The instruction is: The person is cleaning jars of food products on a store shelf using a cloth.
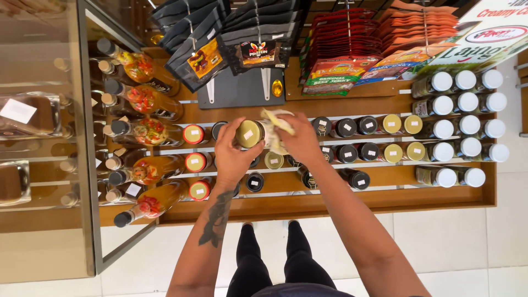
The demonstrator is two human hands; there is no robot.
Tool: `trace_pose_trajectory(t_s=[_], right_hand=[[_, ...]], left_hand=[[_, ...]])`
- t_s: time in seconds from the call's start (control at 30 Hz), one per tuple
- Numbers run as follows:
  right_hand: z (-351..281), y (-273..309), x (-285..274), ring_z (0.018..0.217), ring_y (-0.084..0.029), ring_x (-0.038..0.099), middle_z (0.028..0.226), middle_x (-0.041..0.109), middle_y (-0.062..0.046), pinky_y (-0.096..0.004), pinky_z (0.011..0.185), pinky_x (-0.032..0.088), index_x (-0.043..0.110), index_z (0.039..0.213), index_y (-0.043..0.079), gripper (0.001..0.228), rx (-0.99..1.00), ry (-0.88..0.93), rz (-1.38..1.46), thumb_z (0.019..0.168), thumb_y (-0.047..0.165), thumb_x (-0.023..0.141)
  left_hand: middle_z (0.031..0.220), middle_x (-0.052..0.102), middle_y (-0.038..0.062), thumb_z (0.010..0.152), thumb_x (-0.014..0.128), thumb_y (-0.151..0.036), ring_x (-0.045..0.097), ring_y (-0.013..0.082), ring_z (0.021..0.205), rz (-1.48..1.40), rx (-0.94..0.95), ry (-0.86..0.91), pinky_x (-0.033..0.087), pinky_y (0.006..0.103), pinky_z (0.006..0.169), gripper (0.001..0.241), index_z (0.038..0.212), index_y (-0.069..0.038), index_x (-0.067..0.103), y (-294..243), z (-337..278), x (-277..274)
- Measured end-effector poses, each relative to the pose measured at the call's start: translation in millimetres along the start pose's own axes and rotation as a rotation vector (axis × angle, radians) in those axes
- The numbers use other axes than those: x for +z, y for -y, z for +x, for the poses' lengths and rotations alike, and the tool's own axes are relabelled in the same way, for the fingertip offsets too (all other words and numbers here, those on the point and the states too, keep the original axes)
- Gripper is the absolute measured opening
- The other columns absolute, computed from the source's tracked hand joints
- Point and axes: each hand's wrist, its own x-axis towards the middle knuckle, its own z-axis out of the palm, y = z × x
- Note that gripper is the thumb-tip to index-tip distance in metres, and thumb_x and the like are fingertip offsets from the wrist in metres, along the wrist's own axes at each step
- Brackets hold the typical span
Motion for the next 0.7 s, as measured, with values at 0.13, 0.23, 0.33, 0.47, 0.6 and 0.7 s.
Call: trace_pose_trajectory(t_s=[0.13,0.23,0.33,0.47,0.6,0.7], right_hand=[[-17,3,10,0.118,-0.026,0.068,0.128,0.065,-0.009,-0.032,0.102,0.052,0.07,0.125,0.014,0.032,0.135,-0.127,0.247,0.094,0.015,0.073],[-40,23,14,0.125,-0.036,0.057,0.127,0.06,-0.017,-0.039,0.106,0.046,0.071,0.129,0.008,0.041,-0.245,-0.187,0.088,0.088,0.007,0.078],[-26,-5,17,0.123,-0.033,0.06,0.129,0.058,-0.018,-0.041,0.105,0.051,0.065,0.134,0.005,0.047,-0.276,-0.247,0.105,0.087,0.002,0.066],[-14,-51,36,0.09,-0.026,0.068,0.111,0.069,-0.012,-0.035,0.068,0.058,0.063,0.126,0.008,0.031,0.633,-0.052,1.479,0.099,0.02,0.055],[-27,-69,47,0.079,-0.026,0.065,0.11,0.067,-0.019,-0.03,0.059,0.056,0.059,0.126,0.006,0.033,0.878,0.155,1.78,0.106,0.029,0.046],[-40,-74,25,0.081,-0.024,0.064,0.113,0.068,-0.019,-0.03,0.058,0.057,0.062,0.131,0.005,0.035,0.867,0.254,1.735,0.105,0.021,0.045]], left_hand=[[0.121,0.054,0.002,0.081,0.083,0.001,0.065,0.0138,0.113,-0.25,-0.047,0.003,0.058,0.0271,0.097,0.06,0.135,0.001,0.057,10,3,-2],[0.117,0.06,0.004,0.083,0.085,0.003,0.065,0.0151,0.104,-0.119,-0.145,-0.071,0.056,0.0269,0.09,0.056,0.134,0.003,0.06,29,0,0],[0.117,0.067,0.006,0.084,0.081,0.004,0.067,0.0143,0.103,-0.528,-0.26,-0.164,0.058,0.0283,0.09,0.056,0.135,0.002,0.058,41,0,4],[0.111,0.068,0.004,0.084,0.074,-0.001,0.068,0.0155,0.096,-0.826,-0.54,-0.274,0.06,0.0336,0.08,0.048,0.13,0.0,0.059,39,-2,17],[0.118,0.068,0.006,0.088,0.079,-0.001,0.067,0.0135,0.103,-0.757,-0.295,-0.226,0.058,0.0289,0.09,0.051,0.134,0.004,0.058,53,1,29],[0.121,0.066,0.008,0.083,0.086,-0.008,0.065,0.0153,0.103,-0.302,-0.179,-0.211,0.057,0.0278,0.088,0.059,0.135,0.002,0.058,68,15,28]])
